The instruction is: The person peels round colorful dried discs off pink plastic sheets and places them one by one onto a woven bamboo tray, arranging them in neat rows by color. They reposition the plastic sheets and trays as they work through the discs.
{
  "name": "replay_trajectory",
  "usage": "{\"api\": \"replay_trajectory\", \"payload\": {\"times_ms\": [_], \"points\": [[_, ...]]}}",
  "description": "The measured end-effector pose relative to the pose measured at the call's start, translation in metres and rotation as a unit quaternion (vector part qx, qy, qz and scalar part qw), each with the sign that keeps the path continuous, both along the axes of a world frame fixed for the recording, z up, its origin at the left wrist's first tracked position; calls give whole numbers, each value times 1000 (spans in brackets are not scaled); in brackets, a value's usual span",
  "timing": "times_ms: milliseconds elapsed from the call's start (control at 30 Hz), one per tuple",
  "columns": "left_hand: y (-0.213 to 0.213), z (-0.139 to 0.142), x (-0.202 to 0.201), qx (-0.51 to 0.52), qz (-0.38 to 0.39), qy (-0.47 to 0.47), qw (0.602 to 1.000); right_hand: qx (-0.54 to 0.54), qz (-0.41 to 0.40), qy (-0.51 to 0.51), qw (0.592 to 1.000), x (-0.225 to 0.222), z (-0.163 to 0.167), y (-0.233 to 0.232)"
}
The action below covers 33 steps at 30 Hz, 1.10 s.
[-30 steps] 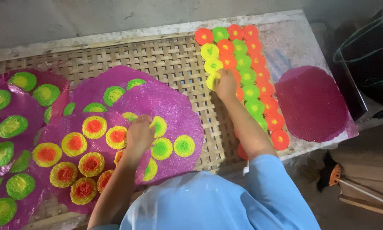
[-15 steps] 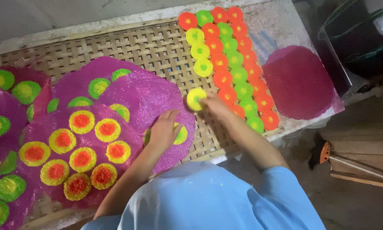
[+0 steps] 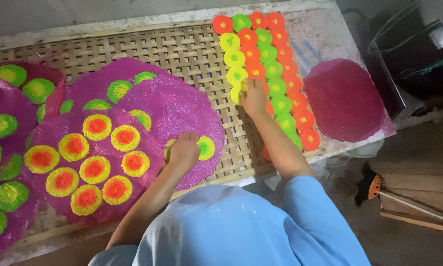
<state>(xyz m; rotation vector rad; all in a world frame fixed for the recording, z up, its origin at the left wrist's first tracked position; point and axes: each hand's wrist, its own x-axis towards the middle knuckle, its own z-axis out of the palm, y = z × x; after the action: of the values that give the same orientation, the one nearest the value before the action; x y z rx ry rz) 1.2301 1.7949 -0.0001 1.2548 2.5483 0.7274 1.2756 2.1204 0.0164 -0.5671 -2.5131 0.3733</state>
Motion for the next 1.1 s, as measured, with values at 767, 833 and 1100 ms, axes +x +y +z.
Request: {"api": "replay_trajectory", "payload": {"times_ms": [767,833,1100], "points": [[-61,26,-15,-99,72,66,990,-217,-31,-61,974,64,-40,-15],[-61,27,-18,-97,62,82,990,-118,-27,-36,992,61,-35,-20],[-43,76,18,-47,44,-134,989,-141,-31,-80,986,89,11,-95]]}}
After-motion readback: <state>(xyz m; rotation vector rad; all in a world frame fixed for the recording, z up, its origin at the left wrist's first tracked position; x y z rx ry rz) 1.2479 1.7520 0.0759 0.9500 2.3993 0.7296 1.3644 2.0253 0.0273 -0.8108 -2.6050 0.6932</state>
